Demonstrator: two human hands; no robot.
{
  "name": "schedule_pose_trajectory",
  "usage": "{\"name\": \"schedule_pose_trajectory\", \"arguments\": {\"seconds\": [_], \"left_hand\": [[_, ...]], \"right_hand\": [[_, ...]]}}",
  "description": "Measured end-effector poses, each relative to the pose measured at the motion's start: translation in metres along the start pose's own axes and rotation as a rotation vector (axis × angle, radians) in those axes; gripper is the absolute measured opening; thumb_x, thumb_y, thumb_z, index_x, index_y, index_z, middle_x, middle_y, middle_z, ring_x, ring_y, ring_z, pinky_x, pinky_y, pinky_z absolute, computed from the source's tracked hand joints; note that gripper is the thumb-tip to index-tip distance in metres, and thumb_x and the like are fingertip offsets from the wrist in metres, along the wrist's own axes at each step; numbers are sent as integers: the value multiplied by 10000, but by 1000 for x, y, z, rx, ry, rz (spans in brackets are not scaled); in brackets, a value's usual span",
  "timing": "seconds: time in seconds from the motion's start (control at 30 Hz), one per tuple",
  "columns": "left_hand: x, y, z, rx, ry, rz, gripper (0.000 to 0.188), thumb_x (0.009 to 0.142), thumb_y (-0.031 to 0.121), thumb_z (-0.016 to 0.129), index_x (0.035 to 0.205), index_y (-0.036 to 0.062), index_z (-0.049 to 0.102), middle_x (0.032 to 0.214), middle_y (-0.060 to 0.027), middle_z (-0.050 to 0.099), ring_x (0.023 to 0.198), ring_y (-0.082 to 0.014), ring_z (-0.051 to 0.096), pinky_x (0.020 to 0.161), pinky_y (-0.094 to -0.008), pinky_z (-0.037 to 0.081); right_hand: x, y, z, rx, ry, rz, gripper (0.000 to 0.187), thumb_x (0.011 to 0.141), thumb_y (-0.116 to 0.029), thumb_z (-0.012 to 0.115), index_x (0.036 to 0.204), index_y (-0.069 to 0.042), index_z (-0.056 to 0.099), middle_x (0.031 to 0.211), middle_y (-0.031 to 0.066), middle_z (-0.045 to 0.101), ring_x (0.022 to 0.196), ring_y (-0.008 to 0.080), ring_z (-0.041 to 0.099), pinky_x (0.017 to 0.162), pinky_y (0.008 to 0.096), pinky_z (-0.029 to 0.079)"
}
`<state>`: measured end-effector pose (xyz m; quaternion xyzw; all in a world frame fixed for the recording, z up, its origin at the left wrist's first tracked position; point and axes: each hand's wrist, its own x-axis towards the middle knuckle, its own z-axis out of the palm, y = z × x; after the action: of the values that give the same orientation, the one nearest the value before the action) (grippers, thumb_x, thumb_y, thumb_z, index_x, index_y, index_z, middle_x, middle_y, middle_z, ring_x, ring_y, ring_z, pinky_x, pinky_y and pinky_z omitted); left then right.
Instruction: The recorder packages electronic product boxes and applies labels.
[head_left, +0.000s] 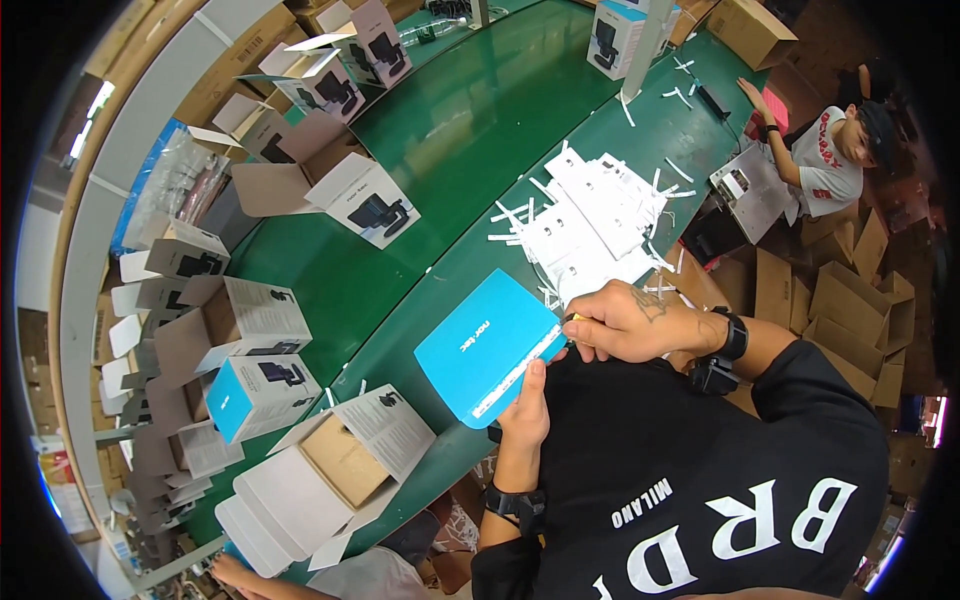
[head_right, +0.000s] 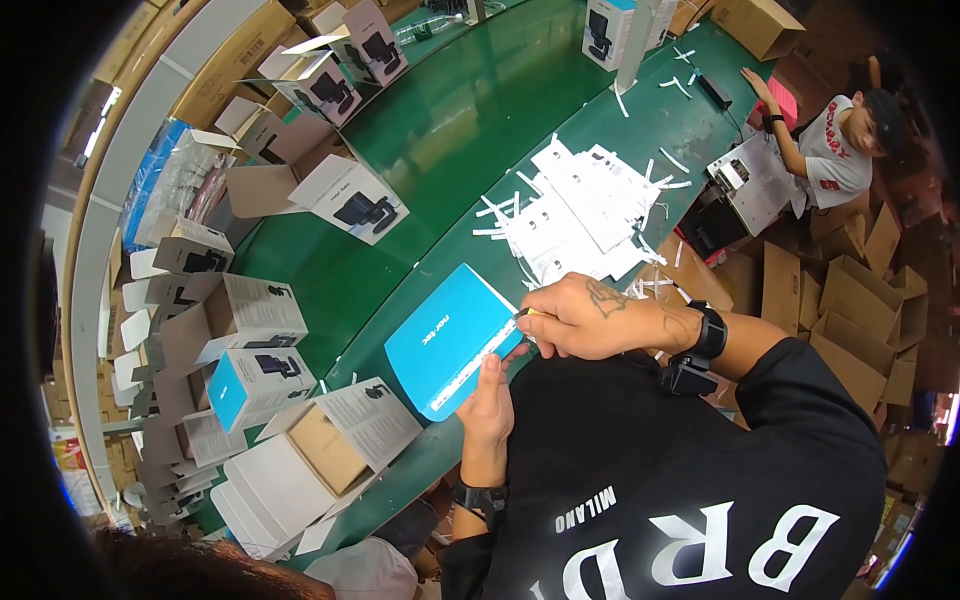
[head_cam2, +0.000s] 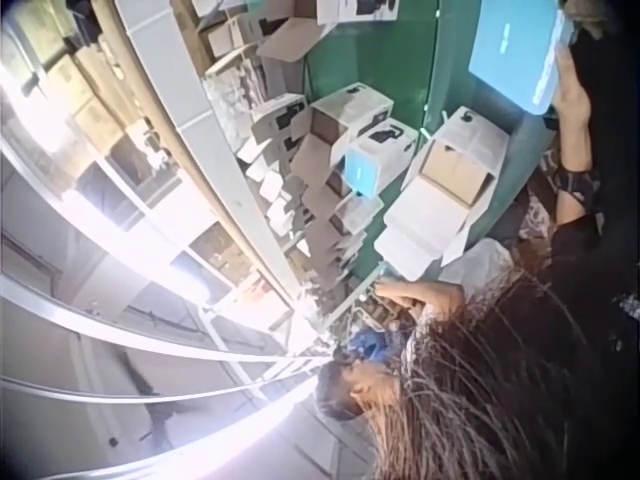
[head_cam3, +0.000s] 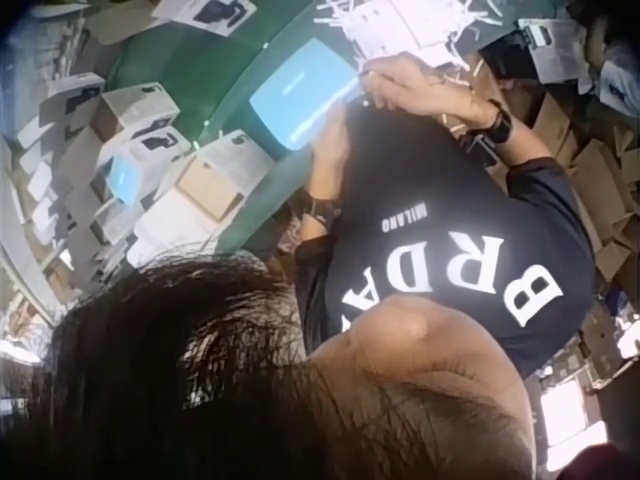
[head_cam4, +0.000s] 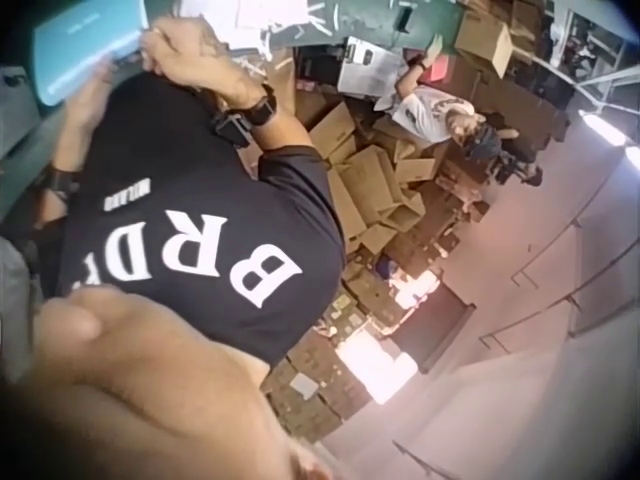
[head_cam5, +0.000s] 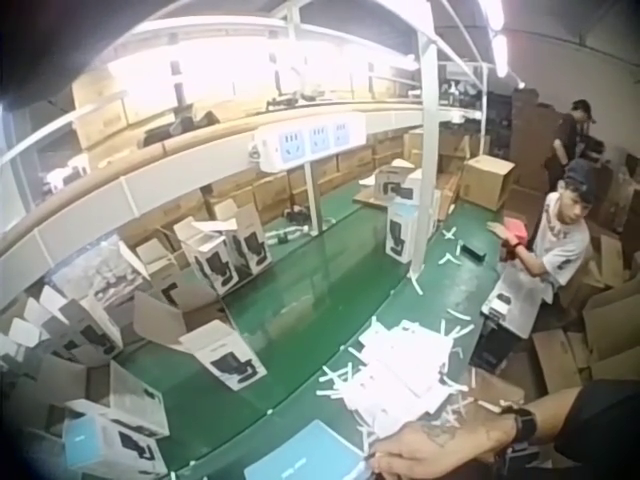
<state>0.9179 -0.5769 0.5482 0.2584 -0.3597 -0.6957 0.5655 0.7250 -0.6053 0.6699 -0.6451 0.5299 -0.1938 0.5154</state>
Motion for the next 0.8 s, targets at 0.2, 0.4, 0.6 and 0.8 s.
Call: {"name": "schedule_pose_trajectory", "arguments": {"seconds": [0.2,0.4,0.6,0.8], "left_hand": [[-6,3,-8,67,-32,17,415,1034,76,548,1435,9,465,1335,-170,608,1174,-295,641,937,-450,576],[-8,5,-13,59,-52,60,401,1042,74,537,1430,4,469,1335,-172,608,1175,-292,641,932,-446,582],[-12,9,-14,43,-21,68,382,1037,39,540,1411,-17,480,1313,-176,619,1147,-288,656,927,-442,591],[-20,-1,-25,130,91,124,443,1035,31,541,1462,20,425,1380,-166,574,1208,-308,627,967,-488,574]], "right_hand": [[2,-4,6,-134,6,-79,278,1028,-212,549,863,-9,643,633,58,678,565,236,665,566,356,518],[8,5,13,-372,47,-312,252,1008,-221,583,863,-23,639,612,82,642,583,312,659,566,397,512],[8,9,21,-732,197,-514,187,959,-228,660,874,-61,655,651,78,623,605,306,657,561,405,512],[2,-8,15,-827,140,-729,131,852,-178,780,916,-97,699,695,41,609,588,234,638,522,362,493]]}}
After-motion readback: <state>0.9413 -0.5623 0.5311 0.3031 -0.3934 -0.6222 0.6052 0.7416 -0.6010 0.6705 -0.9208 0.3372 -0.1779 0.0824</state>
